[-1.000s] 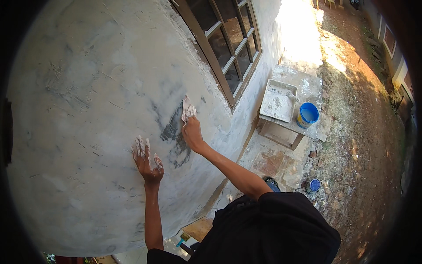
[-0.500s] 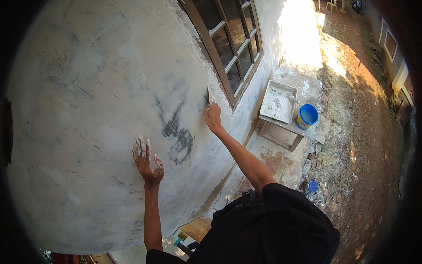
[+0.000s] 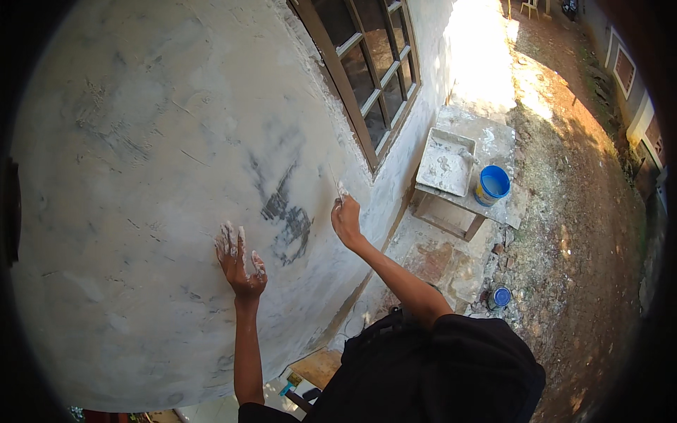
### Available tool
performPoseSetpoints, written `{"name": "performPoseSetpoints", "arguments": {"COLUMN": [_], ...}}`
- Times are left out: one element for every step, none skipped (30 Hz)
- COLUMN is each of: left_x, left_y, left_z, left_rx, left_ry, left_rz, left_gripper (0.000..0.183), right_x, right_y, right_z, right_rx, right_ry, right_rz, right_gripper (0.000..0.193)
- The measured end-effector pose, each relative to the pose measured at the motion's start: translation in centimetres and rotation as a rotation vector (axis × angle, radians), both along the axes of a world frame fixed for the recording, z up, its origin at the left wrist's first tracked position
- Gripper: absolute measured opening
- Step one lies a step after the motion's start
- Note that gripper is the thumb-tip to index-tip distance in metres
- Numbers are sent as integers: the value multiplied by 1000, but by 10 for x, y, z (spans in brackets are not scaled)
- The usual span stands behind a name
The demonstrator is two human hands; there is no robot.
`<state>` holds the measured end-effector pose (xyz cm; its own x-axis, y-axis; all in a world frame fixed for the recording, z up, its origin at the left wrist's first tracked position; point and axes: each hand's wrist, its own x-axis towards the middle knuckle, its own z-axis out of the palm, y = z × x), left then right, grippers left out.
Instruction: The person applies plaster to an exterior wall using a putty knife.
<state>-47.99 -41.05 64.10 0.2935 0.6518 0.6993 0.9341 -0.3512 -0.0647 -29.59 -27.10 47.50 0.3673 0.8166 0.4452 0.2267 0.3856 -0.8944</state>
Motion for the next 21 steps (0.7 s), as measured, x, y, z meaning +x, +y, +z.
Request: {"name": "performPoseSetpoints", "arguments": {"left_x": [3, 4, 7, 9, 11, 5, 5, 0, 1, -4, -5, -7, -8, -6, -3, 0, 1, 2, 4, 5, 5], "left_y": [0, -2, -2, 0, 2, -1, 0, 0, 2, -1, -2, -2, 1, 4, 5, 6, 6, 6, 8, 10, 11], "left_z": [1, 1, 2, 3, 4, 1, 1, 0, 0, -1, -1, -2, 0, 2, 4, 4, 3, 2, 1, 1, 0], "left_rx": [0, 0, -2, -1, 3, 1, 1, 2, 2, -5, -10, -5, 8, 10, 14, 16, 14, 8, 1, 0, -3], "left_ry": [-8, -10, -19, -28, -29, -18, -11, -8, -3, 5, 5, 14, 23, 21, 18, 14, 12, 12, 13, 15, 18], "left_rz": [-20, -20, -24, -34, -45, -23, -17, -6, -9, 4, 2, 4, 3, -1, -17, -36, -40, -38, -39, -50, -53], "left_gripper": [51, 51, 51, 51, 51, 51, 50, 50, 50, 50, 50, 50, 50, 50, 50, 50, 50, 51, 51, 51, 51], "right_x": [12, 19, 19, 15, 11, -18, -39, -59, -72, -81, -76, -66, -51, -32, -17, -6, -3, -6, -18, -34, -54], "right_y": [23, 43, 59, 73, 84, 70, 57, 32, 13, -14, -28, -38, -38, -29, -13, 4, 21, 31, 35, 38, 29], "right_z": [3, 5, 0, -2, -5, 1, -2, 6, 1, 9, 9, 8, 12, 15, 16, 20, 23, 26, 20, 16, 13], "right_rx": [-47, -92, -90, -50, -9, -47, -10, 8, 24, 105, 43, -20, -18, -14, -87, -84, -48, -11, -39, -67, -41], "right_ry": [-2, -4, -5, -65, -126, -55, -66, -51, -83, -71, -94, -117, -68, -22, -42, -9, -22, -35, -49, -62, -83], "right_rz": [-63, -125, -129, -112, -97, -64, -82, 8, 56, 79, 161, 247, 207, 166, 86, 36, 16, -5, 8, 20, -21], "right_gripper": [9, 10, 10, 12, 14, 15, 10, 8, 11, 12, 27, 42, 42, 43, 35, 25, 15, 9, 9, 9, 8]}}
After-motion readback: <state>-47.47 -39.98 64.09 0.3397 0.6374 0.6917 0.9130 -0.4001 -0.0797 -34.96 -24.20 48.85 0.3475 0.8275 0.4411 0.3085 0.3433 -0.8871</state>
